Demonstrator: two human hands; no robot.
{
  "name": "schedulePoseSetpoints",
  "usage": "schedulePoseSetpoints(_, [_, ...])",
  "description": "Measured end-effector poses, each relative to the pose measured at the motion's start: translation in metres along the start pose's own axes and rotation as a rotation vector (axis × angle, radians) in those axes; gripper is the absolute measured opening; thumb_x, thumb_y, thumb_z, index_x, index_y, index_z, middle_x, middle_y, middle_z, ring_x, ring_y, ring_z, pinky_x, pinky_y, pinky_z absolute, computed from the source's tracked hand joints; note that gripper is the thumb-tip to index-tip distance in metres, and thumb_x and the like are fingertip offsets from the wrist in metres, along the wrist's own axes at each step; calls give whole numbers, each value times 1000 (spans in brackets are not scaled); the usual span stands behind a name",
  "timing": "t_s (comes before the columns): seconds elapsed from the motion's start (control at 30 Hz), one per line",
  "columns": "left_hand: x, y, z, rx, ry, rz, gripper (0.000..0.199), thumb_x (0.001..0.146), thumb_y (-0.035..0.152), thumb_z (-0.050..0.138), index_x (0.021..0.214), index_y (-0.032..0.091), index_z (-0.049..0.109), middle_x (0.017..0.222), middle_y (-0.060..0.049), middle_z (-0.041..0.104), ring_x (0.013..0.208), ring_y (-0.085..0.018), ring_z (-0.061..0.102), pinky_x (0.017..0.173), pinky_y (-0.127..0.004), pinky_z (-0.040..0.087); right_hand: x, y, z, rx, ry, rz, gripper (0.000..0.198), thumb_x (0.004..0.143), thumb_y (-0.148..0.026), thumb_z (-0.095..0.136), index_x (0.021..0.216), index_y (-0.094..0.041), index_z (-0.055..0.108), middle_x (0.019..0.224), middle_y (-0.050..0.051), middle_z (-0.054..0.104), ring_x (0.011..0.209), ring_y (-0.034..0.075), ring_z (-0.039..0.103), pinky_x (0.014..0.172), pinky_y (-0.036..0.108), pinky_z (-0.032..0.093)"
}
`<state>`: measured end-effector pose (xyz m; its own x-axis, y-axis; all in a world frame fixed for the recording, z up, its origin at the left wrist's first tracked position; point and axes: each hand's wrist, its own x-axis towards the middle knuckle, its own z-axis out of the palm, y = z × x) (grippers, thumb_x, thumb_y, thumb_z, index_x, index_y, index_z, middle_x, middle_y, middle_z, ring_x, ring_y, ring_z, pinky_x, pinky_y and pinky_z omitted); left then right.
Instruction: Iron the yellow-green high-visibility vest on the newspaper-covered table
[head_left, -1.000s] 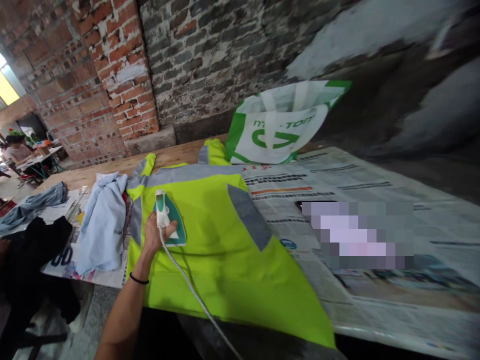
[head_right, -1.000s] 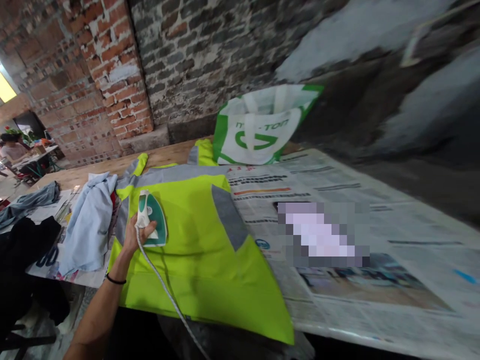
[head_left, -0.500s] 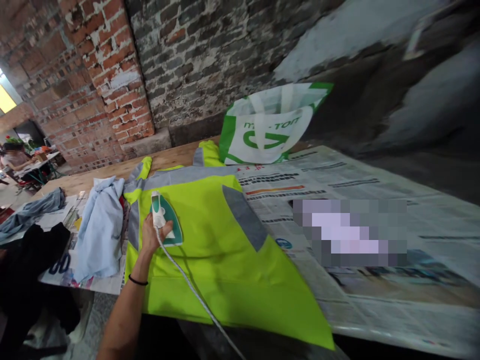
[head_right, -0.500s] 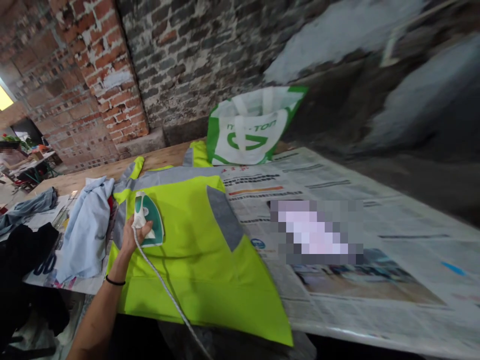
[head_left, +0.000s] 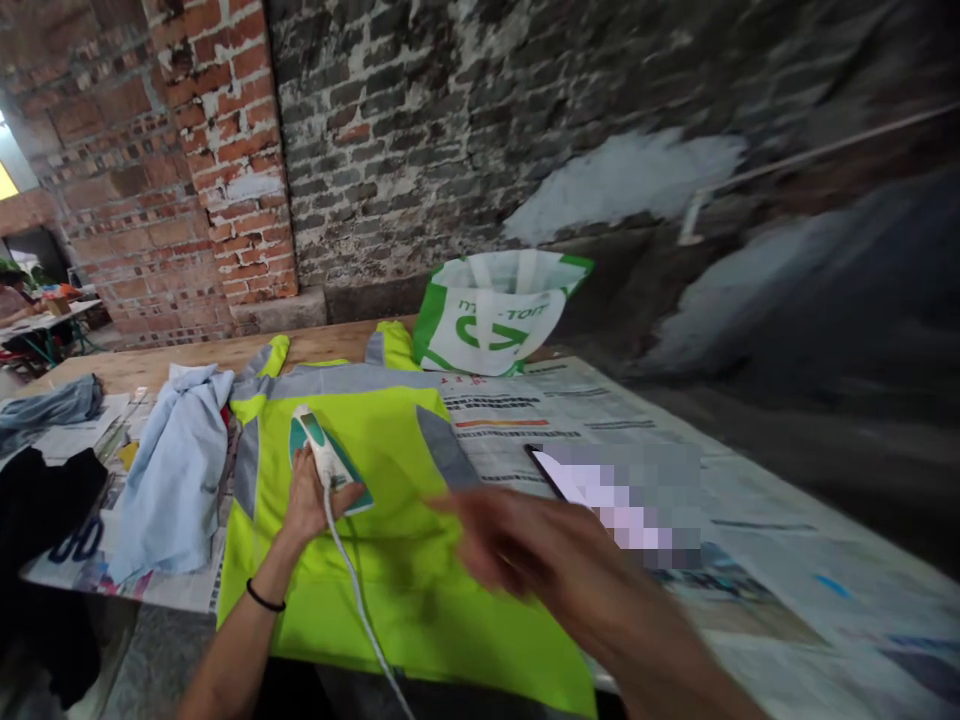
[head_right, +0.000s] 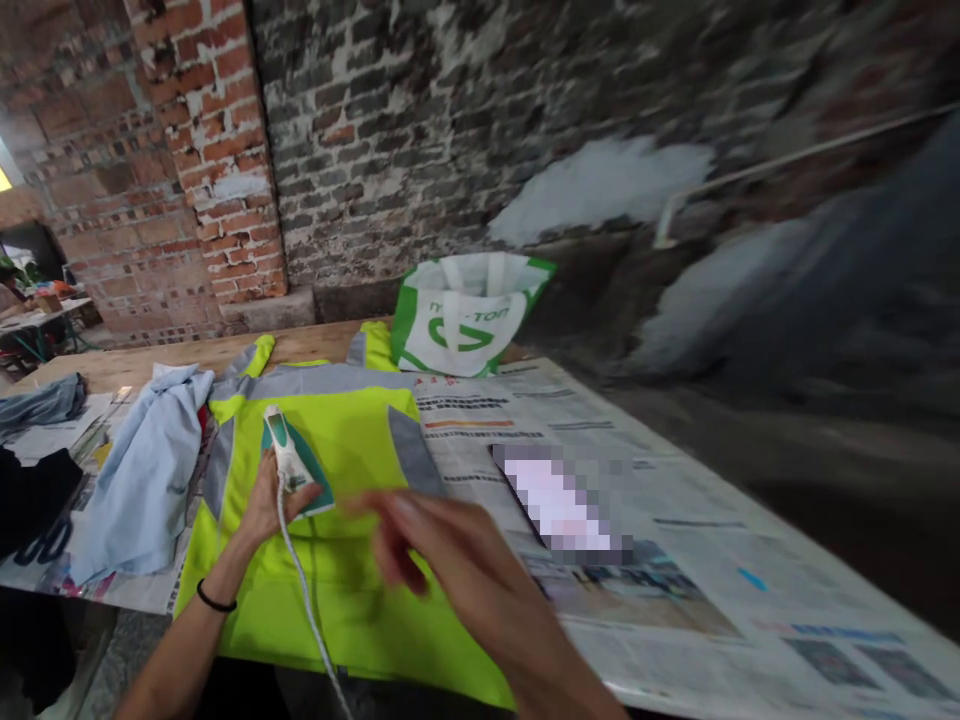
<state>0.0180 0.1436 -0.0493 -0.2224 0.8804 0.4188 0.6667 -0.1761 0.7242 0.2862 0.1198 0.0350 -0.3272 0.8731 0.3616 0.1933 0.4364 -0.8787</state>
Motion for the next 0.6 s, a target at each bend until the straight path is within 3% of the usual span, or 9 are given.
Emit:
schedulePoseSetpoints(0.07, [-7,-10,0,-2,-3,7,61,73,34,84,130,21,65,147,-16,63,138,-33,60,113,-50,53,25,-3,14,-128,-84,0,44,106,-51,47,123,-19,74,91,8,78,77,23,73,70,37,62])
schedulePoseSetpoints(0.13, [-12,-27,-8,28,19,-37,47,82,30,75,127,20,66,148,-18,63,136,-31,62,106,-47,57,54,-8,35,-314,-133,-37,46,103,-47,47,129,-18,73,112,13,80,97,28,76,86,41,62])
schedulePoseSetpoints(0.2, [-18,-48,-23,80,53,-97,34,87,28,66,120,20,68,145,-19,66,131,-32,66,102,-50,59,79,-15,56,-508,-193,-84,49,103,-42,47,140,-16,67,138,16,72,123,30,70,105,43,55])
schedulePoseSetpoints(0.27, [-25,-67,-37,143,65,-131,35,83,30,69,117,20,68,144,-19,66,132,-35,66,109,-57,54,100,-25,76,-705,-311,-73,52,105,-41,47,147,-13,60,143,19,68,133,31,64,112,42,50])
schedulePoseSetpoints(0.4, [-42,-90,-49,235,39,-136,59,69,38,80,123,17,66,149,-22,63,148,-43,50,124,-65,38,128,-40,107,-988,-460,14,56,104,-41,54,147,-6,56,137,26,70,129,35,67,105,41,51])
schedulePoseSetpoints(0.6, [-57,-101,-36,528,-5,-66,71,88,51,64,141,4,57,158,-31,52,153,-44,43,125,-61,37,152,-30,126,-1136,-607,44,40,97,-20,56,133,-7,67,132,25,72,127,33,69,100,37,52])
